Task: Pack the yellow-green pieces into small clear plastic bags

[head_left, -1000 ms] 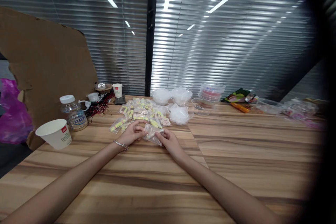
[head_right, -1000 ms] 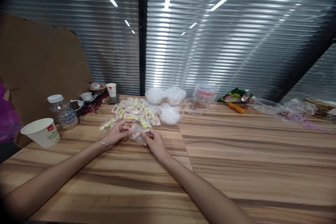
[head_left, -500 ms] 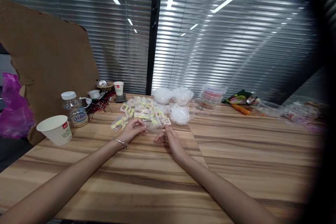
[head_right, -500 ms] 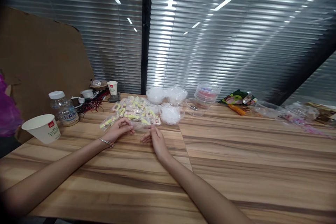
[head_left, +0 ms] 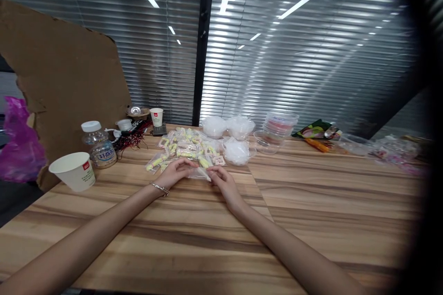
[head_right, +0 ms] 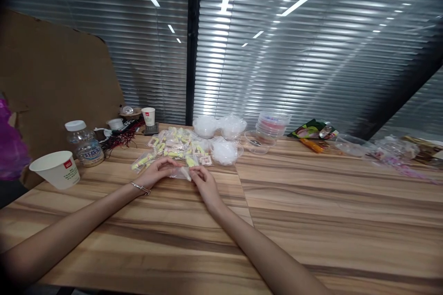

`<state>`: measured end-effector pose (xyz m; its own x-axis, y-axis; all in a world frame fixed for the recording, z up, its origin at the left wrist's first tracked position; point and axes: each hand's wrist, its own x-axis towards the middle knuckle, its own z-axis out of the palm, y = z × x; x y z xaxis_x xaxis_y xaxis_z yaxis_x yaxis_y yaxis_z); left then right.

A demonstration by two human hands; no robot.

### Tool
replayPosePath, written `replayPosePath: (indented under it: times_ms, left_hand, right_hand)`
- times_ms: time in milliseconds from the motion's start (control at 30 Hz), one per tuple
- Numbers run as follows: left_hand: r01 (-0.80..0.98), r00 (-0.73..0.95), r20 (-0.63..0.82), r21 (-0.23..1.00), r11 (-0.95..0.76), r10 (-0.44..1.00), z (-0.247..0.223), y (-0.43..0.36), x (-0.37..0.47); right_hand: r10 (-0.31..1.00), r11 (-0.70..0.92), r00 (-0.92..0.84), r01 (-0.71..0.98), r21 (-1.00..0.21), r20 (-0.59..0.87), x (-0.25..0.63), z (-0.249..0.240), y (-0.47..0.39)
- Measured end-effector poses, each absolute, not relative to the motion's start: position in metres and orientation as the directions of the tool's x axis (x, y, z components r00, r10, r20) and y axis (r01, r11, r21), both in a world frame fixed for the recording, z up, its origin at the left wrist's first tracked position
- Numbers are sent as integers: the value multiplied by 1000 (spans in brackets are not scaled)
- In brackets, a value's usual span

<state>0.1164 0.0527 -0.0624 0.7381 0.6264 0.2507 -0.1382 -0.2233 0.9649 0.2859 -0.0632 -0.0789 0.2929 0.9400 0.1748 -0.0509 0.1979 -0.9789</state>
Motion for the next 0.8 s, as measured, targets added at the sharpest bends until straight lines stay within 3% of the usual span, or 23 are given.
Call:
replayPosePath:
  times_ms: [533,800]
  left_hand:
    - [-135,704,163,986,-94,691,-72,57,116]
    - [-58,721,137,989,-138,679,-72,57,116]
  right_hand:
    - [931,232,303,-64,-971,202,286,-88,-61]
    - [925,231,323,-63,-971,200,286,-87,-62]
